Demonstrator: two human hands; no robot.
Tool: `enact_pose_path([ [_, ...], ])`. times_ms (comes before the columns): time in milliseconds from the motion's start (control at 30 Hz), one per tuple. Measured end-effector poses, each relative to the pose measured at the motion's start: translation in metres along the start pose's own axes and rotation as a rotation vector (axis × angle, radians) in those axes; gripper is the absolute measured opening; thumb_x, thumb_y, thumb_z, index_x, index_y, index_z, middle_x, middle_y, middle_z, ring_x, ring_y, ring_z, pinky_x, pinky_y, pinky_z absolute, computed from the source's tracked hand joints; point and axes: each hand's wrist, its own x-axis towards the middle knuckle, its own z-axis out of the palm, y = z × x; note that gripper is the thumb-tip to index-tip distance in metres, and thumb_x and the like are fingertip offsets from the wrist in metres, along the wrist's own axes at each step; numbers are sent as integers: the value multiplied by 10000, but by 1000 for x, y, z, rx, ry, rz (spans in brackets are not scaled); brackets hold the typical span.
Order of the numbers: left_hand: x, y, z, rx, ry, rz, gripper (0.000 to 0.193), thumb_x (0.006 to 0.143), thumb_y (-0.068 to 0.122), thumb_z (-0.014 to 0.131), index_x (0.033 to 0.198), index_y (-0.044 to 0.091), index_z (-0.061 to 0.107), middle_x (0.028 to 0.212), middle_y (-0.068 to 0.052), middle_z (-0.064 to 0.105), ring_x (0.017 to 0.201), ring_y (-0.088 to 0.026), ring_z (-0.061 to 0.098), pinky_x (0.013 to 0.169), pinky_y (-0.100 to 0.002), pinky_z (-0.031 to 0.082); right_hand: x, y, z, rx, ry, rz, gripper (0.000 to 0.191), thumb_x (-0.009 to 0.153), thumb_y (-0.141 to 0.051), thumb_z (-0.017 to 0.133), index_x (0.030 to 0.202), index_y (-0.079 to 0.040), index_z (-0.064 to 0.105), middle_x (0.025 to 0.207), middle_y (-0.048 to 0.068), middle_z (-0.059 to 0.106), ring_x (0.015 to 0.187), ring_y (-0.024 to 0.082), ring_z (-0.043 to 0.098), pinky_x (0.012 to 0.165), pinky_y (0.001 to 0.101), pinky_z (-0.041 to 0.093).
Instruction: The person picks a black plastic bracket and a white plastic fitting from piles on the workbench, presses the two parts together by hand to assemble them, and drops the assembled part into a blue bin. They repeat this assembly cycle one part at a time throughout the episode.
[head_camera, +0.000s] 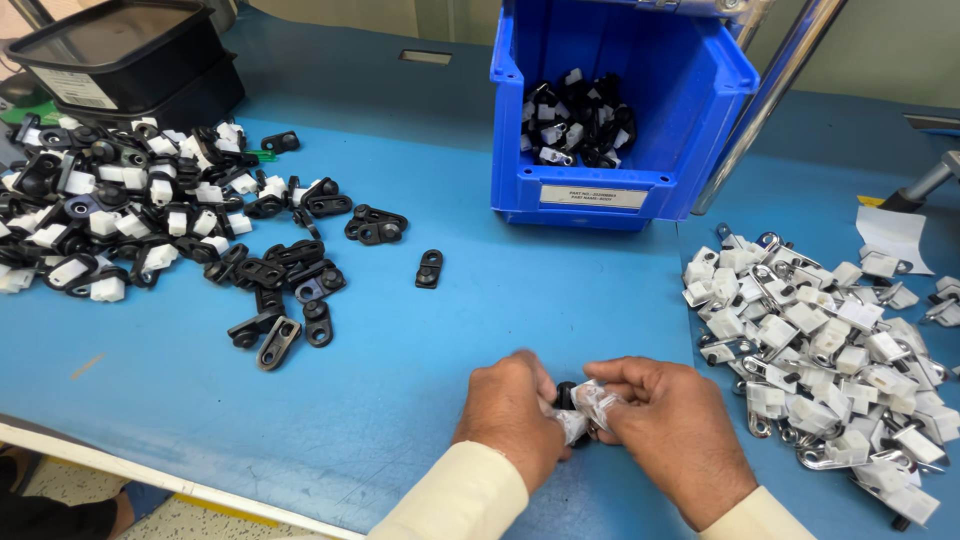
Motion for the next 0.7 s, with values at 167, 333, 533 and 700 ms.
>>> enact_pose_path([
  [167,-7,7,2,31,11,-99,91,860,91,729,898,32,670,856,-191,770,780,-276,787,725,-369,628,-4,-7,6,-14,16,-18,299,833,-5,710,1120,-26,790,840,104,823,677,128,727,645,275,623],
  [333,-17,8,12,70,121,2,120,840,27,703,959,38,708,915,-190,748,857,-304,760,744,-389,621,-6,-5,12,177,86,91,224,863,-15,712,1063,55,785,850,156,809,646,176,718,632,294,605],
  [533,-18,7,11,0,23,-34,82,894,70,692,970,42,704,887,-146,749,829,-258,777,741,-369,625,-6,0,16,368,131,124,216,870,25,631,1037,92,750,861,173,796,664,209,741,626,312,619],
  [700,-15,5,4,-113,-56,-90,227,873,42,737,1074,18,633,833,-80,724,763,-178,780,695,-323,642,-6,-2,17,342,109,104,191,862,21,659,1013,87,756,822,178,789,640,198,719,593,314,594],
])
